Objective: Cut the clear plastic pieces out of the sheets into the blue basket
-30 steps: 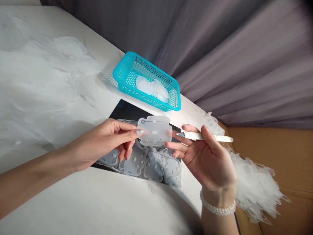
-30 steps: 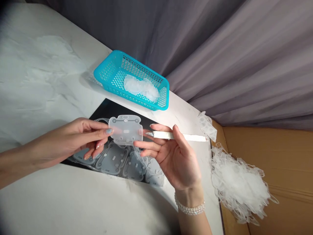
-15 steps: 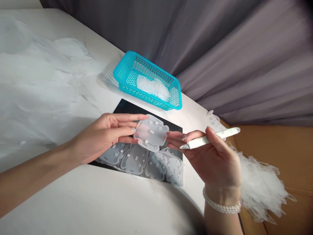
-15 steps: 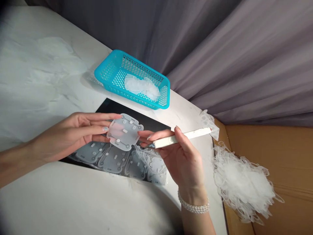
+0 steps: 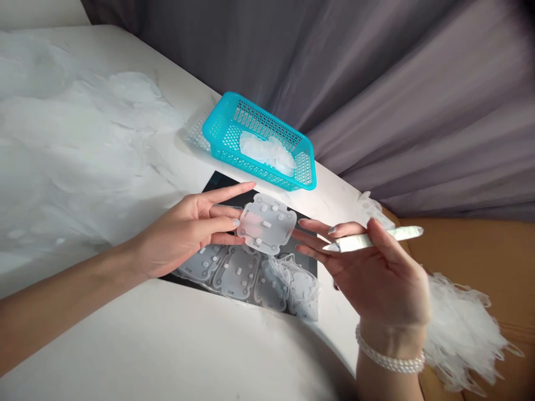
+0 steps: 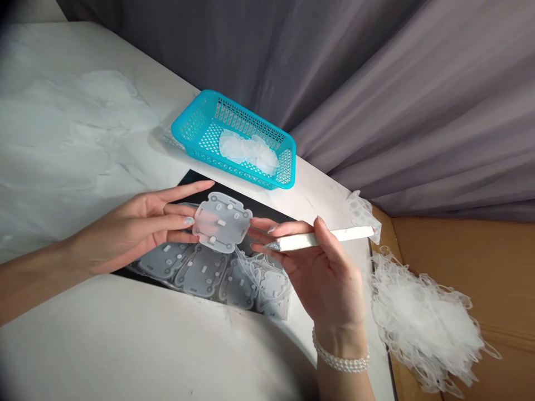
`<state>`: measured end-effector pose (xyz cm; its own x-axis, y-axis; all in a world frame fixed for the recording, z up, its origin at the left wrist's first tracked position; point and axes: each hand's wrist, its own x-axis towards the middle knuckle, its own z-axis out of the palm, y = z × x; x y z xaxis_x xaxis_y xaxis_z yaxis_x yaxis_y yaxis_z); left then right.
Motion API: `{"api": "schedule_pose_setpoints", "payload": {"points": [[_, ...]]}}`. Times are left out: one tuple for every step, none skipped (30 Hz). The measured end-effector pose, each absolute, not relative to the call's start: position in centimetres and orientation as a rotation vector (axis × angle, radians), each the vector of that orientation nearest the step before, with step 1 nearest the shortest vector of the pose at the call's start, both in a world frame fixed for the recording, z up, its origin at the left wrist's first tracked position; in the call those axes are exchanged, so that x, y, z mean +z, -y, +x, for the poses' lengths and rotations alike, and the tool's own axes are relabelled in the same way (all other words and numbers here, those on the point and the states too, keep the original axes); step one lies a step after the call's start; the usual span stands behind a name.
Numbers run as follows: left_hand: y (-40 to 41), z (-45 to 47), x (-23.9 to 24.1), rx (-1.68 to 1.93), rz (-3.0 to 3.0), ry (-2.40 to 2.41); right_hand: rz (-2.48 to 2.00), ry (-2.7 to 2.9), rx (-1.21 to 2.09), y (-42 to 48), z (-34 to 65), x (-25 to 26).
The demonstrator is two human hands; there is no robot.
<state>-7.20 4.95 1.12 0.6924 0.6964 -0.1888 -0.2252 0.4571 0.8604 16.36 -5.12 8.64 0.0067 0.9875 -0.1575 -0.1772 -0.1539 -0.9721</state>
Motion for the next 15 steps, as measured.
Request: {"api": "schedule_pose_setpoints", "payload": {"points": [[-4.9, -7.2, 1.1, 0.603, 0.916, -0.572, -1.204, 0.984, 1.383, 5.2, 16.3, 8.7], [-4.9, -7.2, 1.1, 0.597, 0.904, -0.571, -1.21, 0.989, 1.381, 5.2, 16.3, 8.7], [-4.9, -7.2, 1.1, 0.594, 0.897, -0.57, -1.218, 1.0, 1.383, 5.3, 16.3, 8.7], [-4.8, -7.2, 1.2, 0.592, 0.892, -0.567, -1.221, 1.021, 1.382, 5.3, 16.3, 8.7], [-4.8, -7.1, 1.2, 0.593, 0.886, -0.563, -1.229, 1.046, 1.382, 5.4, 16.3, 8.6], [-4.7, -7.1, 1.2, 0.593, 0.878, -0.56, -1.242, 1.075, 1.38, 5.4, 16.3, 8.5], [-4.7, -7.1, 1.2, 0.591, 0.869, -0.557, -1.255, 1.107, 1.378, 5.5, 16.3, 8.3], [-4.7, -7.0, 1.3, 0.59, 0.862, -0.553, -1.268, 1.137, 1.378, 5.5, 16.3, 8.2], [-4.6, -7.0, 1.3, 0.586, 0.856, -0.55, -1.282, 1.16, 1.378, 5.5, 16.3, 8.0], [-4.6, -7.0, 1.3, 0.581, 0.85, -0.547, -1.292, 1.176, 1.378, 5.5, 16.3, 7.9], [-4.6, -7.0, 1.4, 0.576, 0.844, -0.544, -1.301, 1.184, 1.38, 5.5, 16.3, 7.8], [-4.6, -7.0, 1.5, 0.57, 0.84, -0.54, -1.308, 1.186, 1.379, 5.5, 16.3, 7.7], [-4.6, -7.0, 1.6, 0.566, 0.836, -0.538, -1.315, 1.183, 1.378, 5.4, 16.4, 7.7], [-4.6, -7.0, 1.6, 0.559, 0.832, -0.535, -1.32, 1.178, 1.377, 5.4, 16.4, 7.6], [-4.6, -7.0, 1.7, 0.555, 0.828, -0.531, -1.32, 1.176, 1.378, 5.4, 16.4, 7.6]]}}
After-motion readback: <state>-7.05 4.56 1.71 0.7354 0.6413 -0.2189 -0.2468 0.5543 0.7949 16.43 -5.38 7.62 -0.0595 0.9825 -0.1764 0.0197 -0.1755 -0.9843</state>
